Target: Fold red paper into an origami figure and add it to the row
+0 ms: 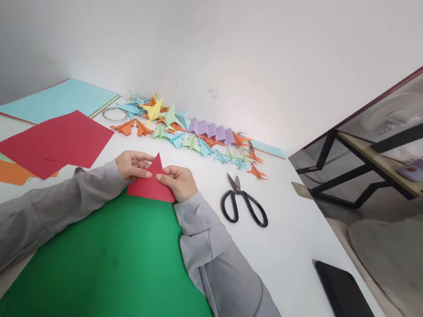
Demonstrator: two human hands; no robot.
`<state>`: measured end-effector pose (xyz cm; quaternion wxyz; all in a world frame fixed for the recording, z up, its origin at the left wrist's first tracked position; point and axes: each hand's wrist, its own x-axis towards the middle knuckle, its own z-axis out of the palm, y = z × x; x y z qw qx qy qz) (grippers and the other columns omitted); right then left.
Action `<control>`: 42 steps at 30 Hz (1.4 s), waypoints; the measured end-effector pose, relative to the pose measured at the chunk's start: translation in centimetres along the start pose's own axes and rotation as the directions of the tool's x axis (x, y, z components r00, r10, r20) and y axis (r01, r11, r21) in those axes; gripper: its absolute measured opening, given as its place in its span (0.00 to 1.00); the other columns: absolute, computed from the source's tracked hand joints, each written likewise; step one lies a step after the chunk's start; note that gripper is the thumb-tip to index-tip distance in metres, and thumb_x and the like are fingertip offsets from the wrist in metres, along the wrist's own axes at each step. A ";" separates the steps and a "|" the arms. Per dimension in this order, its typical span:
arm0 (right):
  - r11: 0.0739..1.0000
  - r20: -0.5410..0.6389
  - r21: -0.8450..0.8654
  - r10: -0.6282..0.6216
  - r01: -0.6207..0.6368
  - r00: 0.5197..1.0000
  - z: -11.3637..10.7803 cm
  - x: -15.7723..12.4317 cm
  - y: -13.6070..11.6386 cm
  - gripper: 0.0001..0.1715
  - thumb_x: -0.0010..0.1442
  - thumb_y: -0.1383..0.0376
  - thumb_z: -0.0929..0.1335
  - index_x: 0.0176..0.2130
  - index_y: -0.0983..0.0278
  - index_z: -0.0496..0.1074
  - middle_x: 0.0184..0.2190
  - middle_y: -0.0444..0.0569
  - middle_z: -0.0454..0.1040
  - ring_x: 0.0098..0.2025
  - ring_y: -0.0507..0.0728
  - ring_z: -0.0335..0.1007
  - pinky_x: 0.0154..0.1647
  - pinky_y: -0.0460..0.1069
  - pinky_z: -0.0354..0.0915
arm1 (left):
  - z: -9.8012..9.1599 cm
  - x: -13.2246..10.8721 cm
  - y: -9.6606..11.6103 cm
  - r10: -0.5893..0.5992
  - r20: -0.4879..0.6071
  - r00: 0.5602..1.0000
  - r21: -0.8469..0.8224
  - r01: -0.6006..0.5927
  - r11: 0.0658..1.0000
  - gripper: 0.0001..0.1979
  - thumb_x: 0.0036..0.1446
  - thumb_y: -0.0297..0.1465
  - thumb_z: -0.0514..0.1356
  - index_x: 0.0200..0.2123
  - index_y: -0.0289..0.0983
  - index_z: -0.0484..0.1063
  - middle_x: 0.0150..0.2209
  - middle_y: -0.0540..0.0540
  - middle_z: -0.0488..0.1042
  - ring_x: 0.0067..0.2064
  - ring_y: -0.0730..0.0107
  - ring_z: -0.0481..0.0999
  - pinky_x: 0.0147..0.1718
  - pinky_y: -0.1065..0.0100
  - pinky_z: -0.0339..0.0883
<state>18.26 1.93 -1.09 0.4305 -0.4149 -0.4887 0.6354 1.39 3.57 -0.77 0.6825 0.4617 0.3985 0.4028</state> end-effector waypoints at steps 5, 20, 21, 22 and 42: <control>0.997 0.023 0.073 0.025 -0.027 0.999 -0.2 0.1 0.1 0.14 0.32 0.62 0.76 0.21 0.66 0.73 0.15 0.42 0.73 0.17 0.47 0.65 0.19 0.42 0.58 | -0.5 -0.1 0.2 -0.024 0.068 0.997 -0.031 0.026 0.999 0.37 0.25 0.28 0.72 0.46 0.30 0.69 0.22 0.49 0.74 0.21 0.74 0.71 0.18 0.74 0.57; 0.988 0.007 0.150 0.038 -0.038 0.999 0.2 -0.1 -0.5 0.17 0.29 0.60 0.76 0.15 0.66 0.68 0.12 0.41 0.69 0.15 0.47 0.60 0.16 0.43 0.53 | -0.4 0.0 0.3 -0.059 0.097 0.994 -0.234 0.081 0.969 0.32 0.27 0.19 0.70 0.43 0.29 0.71 0.24 0.44 0.77 0.28 0.66 0.77 0.30 0.68 0.70; 0.990 0.005 0.142 0.022 -0.022 1.000 0.2 -0.1 -0.5 0.18 0.29 0.60 0.76 0.14 0.65 0.66 0.11 0.40 0.67 0.14 0.46 0.58 0.15 0.43 0.51 | -0.4 0.0 0.2 -0.056 0.104 0.993 -0.239 0.079 0.968 0.33 0.27 0.19 0.70 0.43 0.29 0.71 0.24 0.44 0.77 0.28 0.66 0.77 0.30 0.67 0.71; 0.991 0.005 0.133 0.008 -0.008 1.000 0.2 -0.1 -0.5 0.19 0.30 0.60 0.76 0.14 0.65 0.65 0.11 0.39 0.66 0.13 0.46 0.56 0.15 0.43 0.49 | -0.4 0.1 0.1 -0.055 0.114 0.992 -0.244 0.082 0.966 0.33 0.27 0.19 0.70 0.43 0.29 0.71 0.24 0.44 0.77 0.29 0.65 0.77 0.30 0.67 0.71; 0.989 -0.001 0.149 0.013 -0.012 1.000 0.0 -0.3 -0.6 0.20 0.31 0.60 0.76 0.14 0.64 0.63 0.11 0.38 0.64 0.14 0.46 0.54 0.16 0.43 0.47 | 0.7 -0.6 0.3 0.003 0.012 1.000 -0.231 -0.001 0.973 0.26 0.24 0.24 0.72 0.34 0.29 0.74 0.23 0.46 0.77 0.27 0.68 0.76 0.29 0.68 0.71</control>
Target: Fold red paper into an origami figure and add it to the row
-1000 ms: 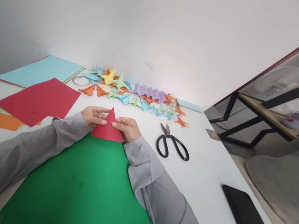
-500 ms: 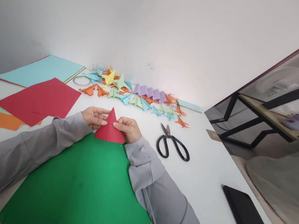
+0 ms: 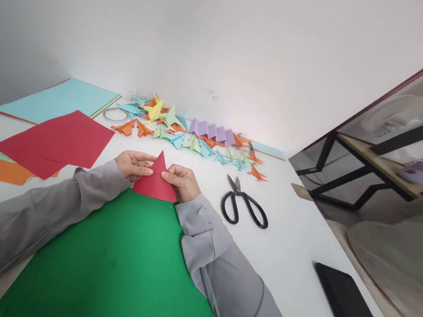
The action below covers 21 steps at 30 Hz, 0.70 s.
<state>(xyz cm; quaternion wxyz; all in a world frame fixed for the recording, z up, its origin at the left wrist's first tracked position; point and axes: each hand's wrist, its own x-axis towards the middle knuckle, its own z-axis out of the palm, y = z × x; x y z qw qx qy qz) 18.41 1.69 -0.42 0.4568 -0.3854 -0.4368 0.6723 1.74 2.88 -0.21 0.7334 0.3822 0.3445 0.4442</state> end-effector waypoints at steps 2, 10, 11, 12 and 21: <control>1.000 -0.007 -0.023 -0.012 0.012 1.000 0.0 0.0 0.0 0.20 0.31 0.60 0.76 0.15 0.64 0.63 0.11 0.38 0.64 0.14 0.46 0.54 0.16 0.43 0.47 | 0.2 -0.2 -0.1 0.016 -0.009 1.000 0.006 -0.016 1.000 0.24 0.25 0.25 0.72 0.33 0.30 0.74 0.22 0.46 0.76 0.27 0.69 0.76 0.29 0.68 0.70; 0.965 0.170 -0.254 -0.026 0.070 0.985 -0.1 -0.2 0.3 0.18 0.35 0.59 0.75 0.17 0.65 0.65 0.10 0.37 0.62 0.13 0.44 0.50 0.16 0.43 0.43 | 0.8 -0.6 0.3 0.058 0.002 0.998 0.233 -0.056 0.971 0.16 0.27 0.29 0.71 0.26 0.32 0.75 0.17 0.51 0.72 0.18 0.78 0.68 0.17 0.75 0.60; 0.961 0.184 -0.268 -0.022 0.072 0.983 -0.1 -0.2 0.3 0.18 0.36 0.59 0.75 0.17 0.65 0.65 0.10 0.36 0.62 0.13 0.44 0.50 0.16 0.43 0.43 | 0.8 -0.6 0.3 0.067 0.008 0.998 0.272 -0.067 0.960 0.14 0.28 0.29 0.71 0.24 0.32 0.75 0.14 0.52 0.70 0.16 0.80 0.66 0.15 0.76 0.57; 0.958 0.191 -0.276 -0.019 0.072 0.981 -0.1 -0.2 0.3 0.18 0.36 0.59 0.75 0.17 0.65 0.65 0.10 0.36 0.62 0.13 0.44 0.50 0.16 0.43 0.43 | 0.7 -0.5 0.3 0.074 0.008 0.997 0.300 -0.073 0.951 0.13 0.29 0.30 0.71 0.22 0.32 0.74 0.13 0.53 0.69 0.14 0.81 0.63 0.13 0.76 0.55; 0.964 0.166 -0.262 -0.006 0.050 0.986 0.0 -0.1 0.3 0.17 0.36 0.59 0.74 0.17 0.65 0.64 0.10 0.37 0.62 0.13 0.44 0.51 0.16 0.43 0.44 | 1.0 0.3 -0.1 0.031 -0.091 0.995 0.099 -0.022 0.995 0.19 0.21 0.39 0.71 0.16 0.31 0.73 0.14 0.47 0.71 0.16 0.75 0.68 0.16 0.73 0.63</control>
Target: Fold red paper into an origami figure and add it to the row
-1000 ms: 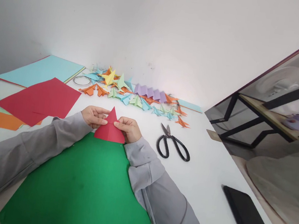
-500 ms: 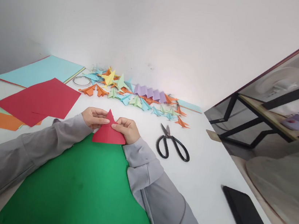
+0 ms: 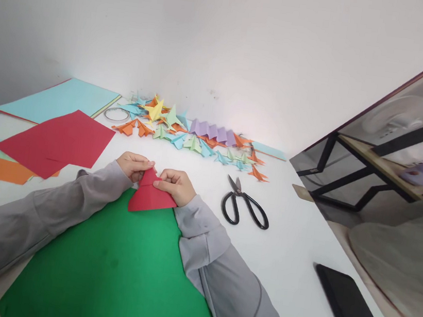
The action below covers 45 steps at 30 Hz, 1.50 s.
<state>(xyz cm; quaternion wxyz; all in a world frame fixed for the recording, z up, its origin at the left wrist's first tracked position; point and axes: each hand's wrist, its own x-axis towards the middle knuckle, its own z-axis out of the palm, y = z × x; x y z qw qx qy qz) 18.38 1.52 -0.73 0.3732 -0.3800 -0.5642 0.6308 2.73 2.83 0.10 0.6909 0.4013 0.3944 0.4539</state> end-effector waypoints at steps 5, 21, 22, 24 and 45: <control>1.000 -0.011 0.011 0.009 -0.009 1.000 -0.1 0.0 0.0 0.17 0.35 0.60 0.74 0.16 0.66 0.64 0.10 0.38 0.63 0.13 0.45 0.52 0.16 0.43 0.45 | 0.3 -0.3 0.4 -0.007 0.011 1.000 -0.034 0.007 0.999 0.20 0.25 0.42 0.70 0.16 0.30 0.72 0.12 0.47 0.70 0.14 0.77 0.66 0.13 0.75 0.58; 0.972 -0.195 0.152 -0.147 0.178 0.970 0.1 0.8 1.0 0.21 0.39 0.56 0.74 0.33 0.63 0.73 0.28 0.44 0.75 0.28 0.53 0.70 0.30 0.48 0.67 | -0.7 0.1 0.2 0.136 -0.148 0.980 -0.185 -0.162 0.969 0.20 0.25 0.26 0.72 0.23 0.31 0.66 0.20 0.49 0.75 0.25 0.71 0.76 0.28 0.69 0.73; 0.977 -0.202 0.104 -0.161 0.185 0.966 0.2 0.8 1.2 0.19 0.39 0.58 0.75 0.32 0.64 0.73 0.28 0.44 0.76 0.29 0.53 0.70 0.32 0.48 0.67 | -0.6 0.0 0.2 0.130 -0.147 0.981 -0.159 -0.153 0.975 0.20 0.25 0.26 0.72 0.23 0.31 0.66 0.19 0.50 0.75 0.24 0.72 0.75 0.26 0.70 0.73; 0.982 -0.232 0.062 -0.157 0.176 0.960 0.2 0.8 1.6 0.16 0.39 0.60 0.75 0.29 0.65 0.73 0.26 0.45 0.76 0.28 0.53 0.71 0.32 0.49 0.67 | -0.5 -0.1 0.1 0.126 -0.126 0.984 -0.095 -0.139 0.986 0.20 0.25 0.27 0.72 0.23 0.31 0.66 0.18 0.51 0.74 0.22 0.73 0.75 0.24 0.71 0.73; 0.980 -0.263 -0.054 -0.200 0.193 0.944 0.3 0.9 1.2 0.16 0.41 0.58 0.73 0.28 0.67 0.73 0.21 0.45 0.74 0.18 0.50 0.66 0.18 0.47 0.66 | -0.4 -0.1 -0.4 0.154 -0.045 0.987 0.148 -0.146 0.978 0.20 0.31 0.30 0.70 0.32 0.27 0.72 0.13 0.51 0.70 0.16 0.73 0.70 0.17 0.69 0.70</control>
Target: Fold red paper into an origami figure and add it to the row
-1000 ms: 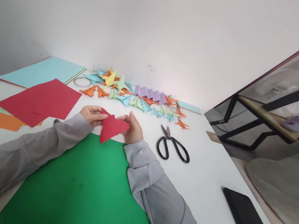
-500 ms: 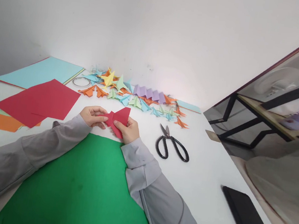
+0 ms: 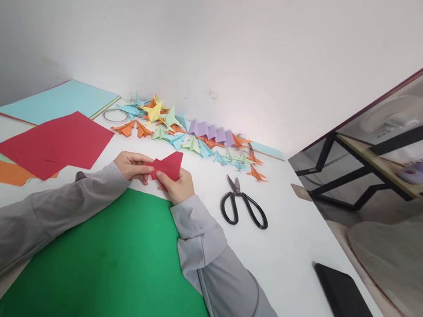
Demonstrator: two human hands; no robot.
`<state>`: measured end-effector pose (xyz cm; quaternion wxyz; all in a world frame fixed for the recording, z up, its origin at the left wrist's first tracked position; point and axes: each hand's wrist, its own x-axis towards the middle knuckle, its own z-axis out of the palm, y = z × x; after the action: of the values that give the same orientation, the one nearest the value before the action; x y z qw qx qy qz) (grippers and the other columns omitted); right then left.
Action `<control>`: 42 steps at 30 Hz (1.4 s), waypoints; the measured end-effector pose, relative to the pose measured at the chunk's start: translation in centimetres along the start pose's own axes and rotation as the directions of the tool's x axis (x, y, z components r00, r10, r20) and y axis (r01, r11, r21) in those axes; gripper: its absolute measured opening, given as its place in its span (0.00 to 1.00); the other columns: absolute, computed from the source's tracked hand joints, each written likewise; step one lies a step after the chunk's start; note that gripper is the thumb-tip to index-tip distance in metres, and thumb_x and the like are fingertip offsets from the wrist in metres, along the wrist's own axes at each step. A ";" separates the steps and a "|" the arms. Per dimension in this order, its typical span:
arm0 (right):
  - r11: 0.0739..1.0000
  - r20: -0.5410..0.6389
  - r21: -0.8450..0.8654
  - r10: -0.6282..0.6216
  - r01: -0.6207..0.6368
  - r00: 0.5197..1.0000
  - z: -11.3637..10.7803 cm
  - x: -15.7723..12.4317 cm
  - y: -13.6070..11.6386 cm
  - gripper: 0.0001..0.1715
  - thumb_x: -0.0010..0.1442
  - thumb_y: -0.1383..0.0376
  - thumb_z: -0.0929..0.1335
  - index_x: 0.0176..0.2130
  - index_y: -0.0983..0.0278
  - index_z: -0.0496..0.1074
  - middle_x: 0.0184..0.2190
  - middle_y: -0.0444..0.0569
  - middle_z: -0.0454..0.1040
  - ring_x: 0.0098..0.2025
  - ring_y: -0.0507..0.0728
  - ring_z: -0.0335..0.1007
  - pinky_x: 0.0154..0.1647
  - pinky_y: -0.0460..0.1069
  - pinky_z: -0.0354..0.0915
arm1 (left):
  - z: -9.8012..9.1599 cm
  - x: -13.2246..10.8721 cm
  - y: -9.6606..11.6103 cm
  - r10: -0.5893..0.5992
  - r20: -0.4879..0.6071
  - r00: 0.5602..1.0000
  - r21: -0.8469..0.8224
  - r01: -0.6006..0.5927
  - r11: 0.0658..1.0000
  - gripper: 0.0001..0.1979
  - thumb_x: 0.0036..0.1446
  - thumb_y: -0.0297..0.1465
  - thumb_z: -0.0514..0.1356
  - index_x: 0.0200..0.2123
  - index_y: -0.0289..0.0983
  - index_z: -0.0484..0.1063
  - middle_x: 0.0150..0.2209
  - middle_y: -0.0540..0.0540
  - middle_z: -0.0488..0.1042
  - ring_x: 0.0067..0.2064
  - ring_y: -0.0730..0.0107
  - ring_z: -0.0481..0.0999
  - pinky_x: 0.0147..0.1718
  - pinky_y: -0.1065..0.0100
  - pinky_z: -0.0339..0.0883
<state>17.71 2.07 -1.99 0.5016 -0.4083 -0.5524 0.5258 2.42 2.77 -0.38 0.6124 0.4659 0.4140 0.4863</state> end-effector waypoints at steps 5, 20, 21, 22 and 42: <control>0.996 -0.043 0.085 0.031 -0.027 0.999 -0.1 0.0 0.0 0.16 0.40 0.60 0.74 0.30 0.66 0.73 0.18 0.45 0.74 0.18 0.52 0.68 0.18 0.47 0.66 | 0.1 0.0 -0.2 0.002 0.008 1.000 0.023 -0.002 1.000 0.21 0.33 0.31 0.69 0.34 0.27 0.74 0.13 0.52 0.70 0.15 0.74 0.69 0.15 0.70 0.69; 0.948 -0.081 0.273 0.195 -0.166 0.978 -0.2 0.1 -0.9 0.12 0.34 0.67 0.75 0.23 0.69 0.73 0.15 0.46 0.73 0.14 0.50 0.65 0.14 0.44 0.63 | 0.7 -0.6 -0.8 0.175 -0.007 0.984 0.135 -0.173 0.976 0.27 0.28 0.25 0.69 0.39 0.30 0.75 0.33 0.43 0.76 0.26 0.73 0.73 0.18 0.73 0.72; 0.950 -0.074 0.268 0.185 -0.160 0.980 -0.2 0.1 -0.8 0.12 0.34 0.67 0.75 0.23 0.69 0.73 0.15 0.46 0.73 0.14 0.50 0.65 0.14 0.44 0.63 | 0.8 -0.6 -0.8 0.194 -0.007 0.981 0.147 -0.191 0.971 0.26 0.28 0.26 0.69 0.39 0.31 0.76 0.37 0.42 0.75 0.27 0.72 0.73 0.18 0.73 0.72; 0.953 -0.066 0.263 0.176 -0.153 0.982 -0.2 0.1 -0.7 0.12 0.34 0.67 0.75 0.23 0.69 0.73 0.15 0.46 0.73 0.14 0.50 0.65 0.14 0.44 0.63 | 0.8 -0.5 -0.8 0.208 0.001 0.978 0.162 -0.206 0.965 0.26 0.29 0.26 0.68 0.39 0.32 0.76 0.39 0.42 0.75 0.28 0.72 0.73 0.18 0.74 0.72; 0.956 0.120 0.284 0.035 -0.068 0.992 -0.6 -0.2 -1.3 0.31 0.36 0.44 0.71 0.34 0.62 0.72 0.28 0.48 0.74 0.30 0.55 0.70 0.20 0.47 0.68 | 0.8 -0.4 0.0 0.132 -0.075 0.988 0.060 -0.128 0.990 0.17 0.36 0.33 0.67 0.31 0.29 0.75 0.16 0.49 0.71 0.18 0.74 0.71 0.14 0.72 0.69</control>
<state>18.44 1.84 -0.79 0.5097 -0.3148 -0.4866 0.6359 3.11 2.21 -0.18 0.5496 0.4891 0.4197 0.5316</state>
